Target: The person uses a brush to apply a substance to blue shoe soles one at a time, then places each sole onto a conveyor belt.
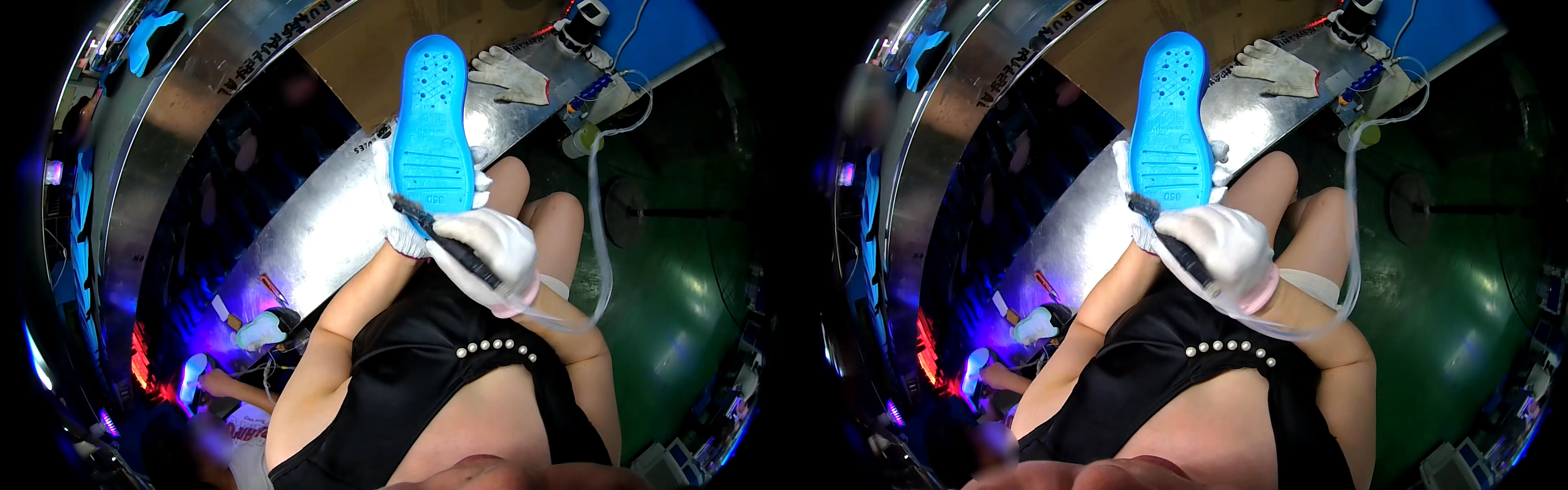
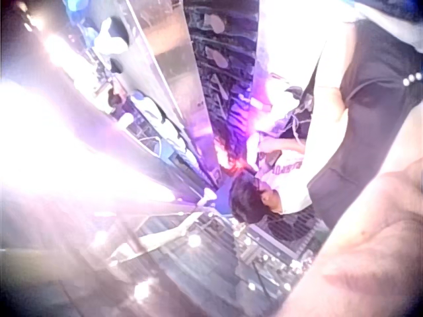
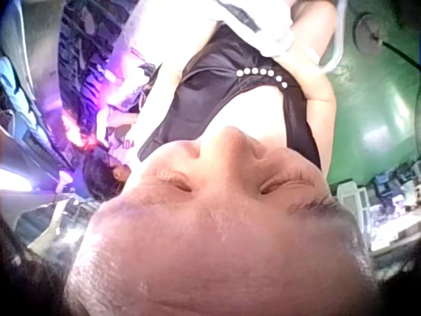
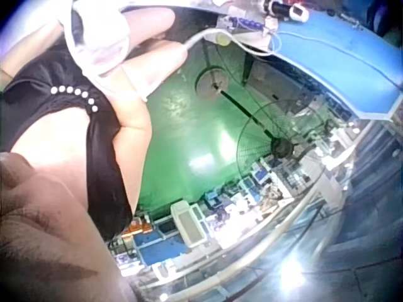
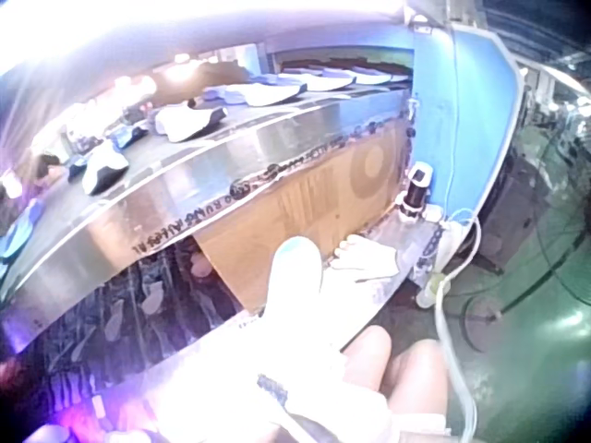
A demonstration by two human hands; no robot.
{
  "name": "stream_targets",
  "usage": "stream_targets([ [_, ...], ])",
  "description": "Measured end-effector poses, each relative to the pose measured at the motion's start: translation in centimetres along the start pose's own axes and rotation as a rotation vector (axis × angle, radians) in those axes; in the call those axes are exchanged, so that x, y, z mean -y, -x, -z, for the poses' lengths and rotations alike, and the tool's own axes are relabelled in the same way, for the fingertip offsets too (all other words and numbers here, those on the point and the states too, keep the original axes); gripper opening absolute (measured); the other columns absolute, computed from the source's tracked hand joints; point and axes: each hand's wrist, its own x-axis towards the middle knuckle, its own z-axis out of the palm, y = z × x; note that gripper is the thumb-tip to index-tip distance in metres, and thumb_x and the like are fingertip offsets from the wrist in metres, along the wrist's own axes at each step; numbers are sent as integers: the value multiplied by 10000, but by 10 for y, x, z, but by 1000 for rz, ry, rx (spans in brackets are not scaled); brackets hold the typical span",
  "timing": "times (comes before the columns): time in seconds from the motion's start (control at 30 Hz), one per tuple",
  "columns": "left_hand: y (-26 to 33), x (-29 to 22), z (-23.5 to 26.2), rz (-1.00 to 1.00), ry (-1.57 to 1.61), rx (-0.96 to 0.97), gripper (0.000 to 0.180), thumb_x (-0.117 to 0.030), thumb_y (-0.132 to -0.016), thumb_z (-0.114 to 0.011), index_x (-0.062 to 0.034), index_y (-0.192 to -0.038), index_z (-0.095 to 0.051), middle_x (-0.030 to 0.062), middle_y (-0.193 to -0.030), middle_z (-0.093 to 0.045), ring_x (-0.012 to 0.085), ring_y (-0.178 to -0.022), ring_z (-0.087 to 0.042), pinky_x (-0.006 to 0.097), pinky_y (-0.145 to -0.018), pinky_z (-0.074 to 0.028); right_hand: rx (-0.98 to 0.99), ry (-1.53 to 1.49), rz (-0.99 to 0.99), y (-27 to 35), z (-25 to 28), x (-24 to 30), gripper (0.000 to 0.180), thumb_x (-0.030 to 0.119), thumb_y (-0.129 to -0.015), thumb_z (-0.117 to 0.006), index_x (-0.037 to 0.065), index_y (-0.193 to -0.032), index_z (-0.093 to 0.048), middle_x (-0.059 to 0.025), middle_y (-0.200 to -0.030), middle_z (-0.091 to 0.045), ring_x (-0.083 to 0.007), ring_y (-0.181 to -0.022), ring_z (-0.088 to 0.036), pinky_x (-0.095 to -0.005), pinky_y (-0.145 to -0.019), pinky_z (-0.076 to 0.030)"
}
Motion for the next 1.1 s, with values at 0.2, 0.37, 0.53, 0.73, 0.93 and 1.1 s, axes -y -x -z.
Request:
stream_targets([
  [0.2, -9, -16, -11, -18, -145, -127, 846, -718, -895, -295, -42, -1393, -399, 221, -1188, -592, 414, -958, -624, 543, -823, -530, -105, 20, -99, 2, -1, -24, 200, 75, -755, -747, 31, -934, -670, -114, -794, -669, -254, -703, -669, -317, -656, -533],
  [0.37, -19, -34, -12, 152, -42, -206, 819, -684, -899, -335, -23, -1375, -415, 259, -1159, -609, 450, -849, -648, 519, -765, -557, 33, -399, -486, -4, 0, -5, 193, 93, -744, -768, 27, -905, -683, -95, -813, -678, -230, -730, -664, -316, -674, -533],
  [0.53, -22, -66, -4, 451, -132, -101, 715, -593, -925, -423, -25, -1358, -465, 239, -1246, -572, 383, -1029, -629, 482, -862, -540, 529, 303, 295, -1, 25, -13, 260, 127, -756, -706, 195, -1005, -685, 5, -1022, -687, -161, -696, -637, -288, -598, -523],
  [0.73, -27, -71, -24, 529, -486, -130, 545, -435, -912, -574, -32, -1278, -555, 202, -1177, -623, 291, -993, -660, 387, -864, -550, 397, -11, 91, -10, 15, -21, 304, 28, -683, -715, 117, -972, -678, -37, -974, -694, -215, -726, -658, -294, -656, -525],
  [0.93, -32, -82, 0, 377, -822, -41, 432, -388, -892, -628, -63, -1177, -641, 119, -1109, -654, 226, -955, -658, 364, -861, -540, 280, -60, -19, -14, 19, -16, 188, 73, -719, -753, 68, -902, -708, -96, -918, -705, -252, -840, -684, -325, -744, -549],
  [1.1, -27, -94, 16, -21, -1353, 269, 433, -326, -893, -647, -98, -1257, -599, 122, -1230, -599, 251, -1160, -567, 378, -991, -461, 410, 203, 187, -7, 26, 2, 311, 40, -656, -716, 93, -962, -699, -96, -971, -696, -231, -760, -671, -304, -652, -533],
])
